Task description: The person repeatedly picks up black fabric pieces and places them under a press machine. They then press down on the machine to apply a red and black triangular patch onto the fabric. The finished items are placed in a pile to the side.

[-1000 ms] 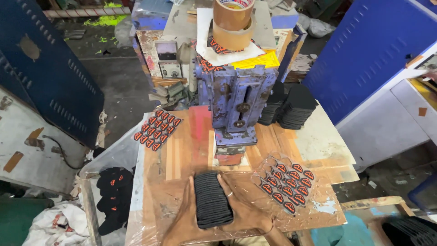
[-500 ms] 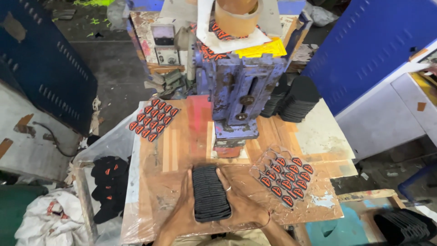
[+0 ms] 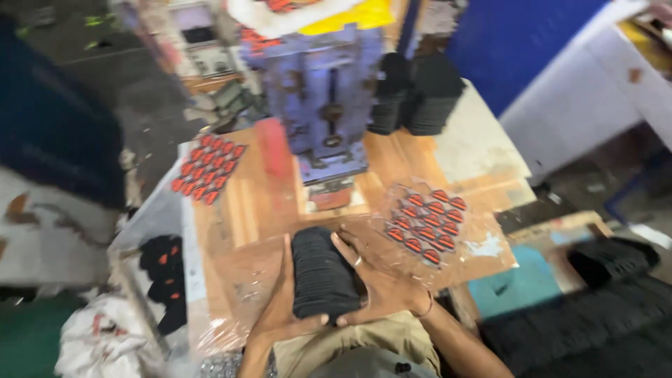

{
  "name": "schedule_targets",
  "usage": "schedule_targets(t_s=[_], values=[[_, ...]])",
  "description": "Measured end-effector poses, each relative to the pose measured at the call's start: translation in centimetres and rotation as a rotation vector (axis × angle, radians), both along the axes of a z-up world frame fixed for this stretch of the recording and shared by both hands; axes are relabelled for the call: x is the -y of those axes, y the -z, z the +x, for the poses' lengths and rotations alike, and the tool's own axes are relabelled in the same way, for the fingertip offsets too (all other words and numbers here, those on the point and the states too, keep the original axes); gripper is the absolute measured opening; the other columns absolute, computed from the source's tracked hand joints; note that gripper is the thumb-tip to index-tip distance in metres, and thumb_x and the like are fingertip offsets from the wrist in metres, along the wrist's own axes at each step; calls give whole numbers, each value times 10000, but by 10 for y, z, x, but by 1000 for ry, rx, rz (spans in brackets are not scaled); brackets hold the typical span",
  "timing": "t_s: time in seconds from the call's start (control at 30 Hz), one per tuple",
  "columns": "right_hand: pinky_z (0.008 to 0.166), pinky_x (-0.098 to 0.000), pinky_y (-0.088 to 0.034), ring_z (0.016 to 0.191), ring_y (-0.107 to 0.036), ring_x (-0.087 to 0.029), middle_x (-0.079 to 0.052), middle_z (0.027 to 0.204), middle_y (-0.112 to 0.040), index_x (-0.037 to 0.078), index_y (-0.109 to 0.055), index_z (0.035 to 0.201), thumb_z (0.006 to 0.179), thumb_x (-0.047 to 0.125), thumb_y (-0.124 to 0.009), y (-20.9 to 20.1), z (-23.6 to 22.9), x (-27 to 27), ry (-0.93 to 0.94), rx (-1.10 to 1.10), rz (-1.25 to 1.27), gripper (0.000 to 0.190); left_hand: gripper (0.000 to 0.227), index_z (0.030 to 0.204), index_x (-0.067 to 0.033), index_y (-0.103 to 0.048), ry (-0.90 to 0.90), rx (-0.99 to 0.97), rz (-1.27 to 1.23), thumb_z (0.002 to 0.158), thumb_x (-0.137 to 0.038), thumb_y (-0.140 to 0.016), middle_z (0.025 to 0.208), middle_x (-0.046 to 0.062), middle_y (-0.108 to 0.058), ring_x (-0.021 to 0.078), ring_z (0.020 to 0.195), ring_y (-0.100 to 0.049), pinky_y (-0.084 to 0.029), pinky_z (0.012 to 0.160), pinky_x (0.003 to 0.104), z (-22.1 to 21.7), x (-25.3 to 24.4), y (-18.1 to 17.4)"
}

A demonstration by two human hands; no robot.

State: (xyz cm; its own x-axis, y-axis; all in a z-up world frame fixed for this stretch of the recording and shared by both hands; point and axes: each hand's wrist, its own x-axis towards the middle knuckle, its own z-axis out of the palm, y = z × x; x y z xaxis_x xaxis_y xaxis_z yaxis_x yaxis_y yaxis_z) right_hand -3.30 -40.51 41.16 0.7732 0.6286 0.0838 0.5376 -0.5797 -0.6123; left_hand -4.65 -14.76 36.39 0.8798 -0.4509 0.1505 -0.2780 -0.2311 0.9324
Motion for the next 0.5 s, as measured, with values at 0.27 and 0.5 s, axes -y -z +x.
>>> schedule_targets(t_s=[0.27,0.5], values=[[1286,-464,-114,1606,-129,-409,-276,1723,-150,-18,-73,1655,736,509,-864,27,-20,85,230,-120,540,1322,1432,1612,-38,188,286,-192,-195,705,-367,-871,1715,273,-80,341,1602,-100,-133,1264,412,40,98,-27],[1119,-423,-441,1292,-592,-247,-87,1409,-617,47,-485,1489,861,342,-701,11,79,219,775,-449,1341,727,1157,1651,-57,-11,15,-88,-171,843,-388,-771,1697,269,-196,368,1569,-227,-226,1236,465,34,121,-34]])
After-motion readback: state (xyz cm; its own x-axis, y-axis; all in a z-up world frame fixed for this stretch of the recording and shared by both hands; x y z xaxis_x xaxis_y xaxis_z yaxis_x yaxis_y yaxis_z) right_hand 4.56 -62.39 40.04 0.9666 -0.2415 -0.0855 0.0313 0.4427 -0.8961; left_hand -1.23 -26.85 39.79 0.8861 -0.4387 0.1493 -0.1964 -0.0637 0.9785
